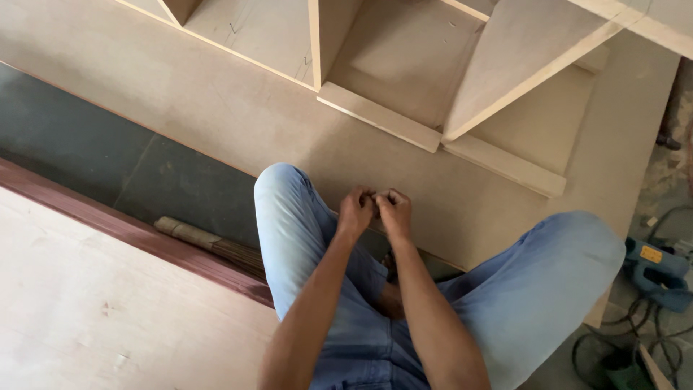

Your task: The person uses a circular saw to cut wooden pieces and then assembles them into a wooden structure. They fit the cut pieces into place and secure them with nails.

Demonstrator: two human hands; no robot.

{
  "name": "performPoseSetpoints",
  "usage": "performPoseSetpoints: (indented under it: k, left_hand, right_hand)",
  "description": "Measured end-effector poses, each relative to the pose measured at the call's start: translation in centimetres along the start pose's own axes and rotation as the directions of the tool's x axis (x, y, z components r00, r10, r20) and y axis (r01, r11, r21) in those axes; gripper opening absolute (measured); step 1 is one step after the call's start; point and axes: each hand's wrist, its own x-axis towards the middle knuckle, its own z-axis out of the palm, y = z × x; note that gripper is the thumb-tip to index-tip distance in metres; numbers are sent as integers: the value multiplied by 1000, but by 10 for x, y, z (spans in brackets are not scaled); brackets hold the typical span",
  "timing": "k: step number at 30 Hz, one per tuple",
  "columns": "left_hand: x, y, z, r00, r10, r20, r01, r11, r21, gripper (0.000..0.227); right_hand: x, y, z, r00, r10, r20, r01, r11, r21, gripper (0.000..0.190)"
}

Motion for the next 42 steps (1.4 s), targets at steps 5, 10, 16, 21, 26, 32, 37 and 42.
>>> performPoseSetpoints:
  k: [5, 10, 16, 21, 26, 32, 37, 42]
  left_hand:
    - [3, -3, 2, 991, 132, -33, -132, 991, 25, 19]
    - [2, -6, 5, 998, 61, 1, -61, 998, 3, 18]
    - [0, 5, 0, 1000, 25, 10, -25, 1000, -2, 18]
    - [-1, 11, -1, 1000, -4, 30, 3, 1000, 4, 19]
    - [0, 6, 1, 1000, 19, 3, -19, 1000, -15, 19]
    - [3, 3, 2, 1000, 20, 4, -20, 1000, 14, 19]
    - [0, 5, 0, 1000, 23, -3, -23, 1000, -11, 19]
    - [-1, 7, -2, 999, -40, -22, 37, 991, -131, 17]
  right_hand:
    - [6, 3, 1, 998, -62, -6, 62, 998, 19, 16]
    - [2, 9, -1, 1000, -4, -22, 5, 1000, 31, 16]
    - [0, 1, 0, 998, -56, -1, 56, 998, 15, 19]
    - [-1, 2, -2, 998, -57, 1, 57, 998, -20, 19]
    - [4, 9, 0, 992, -123, 30, 121, 991, 64, 17]
    - [4, 8, 0, 998, -67, 7, 67, 998, 14, 17]
    - [-1, 2, 0, 991, -129, 40, 125, 989, 79, 18]
    - [-5, -6, 3, 997, -73, 2, 73, 995, 65, 18]
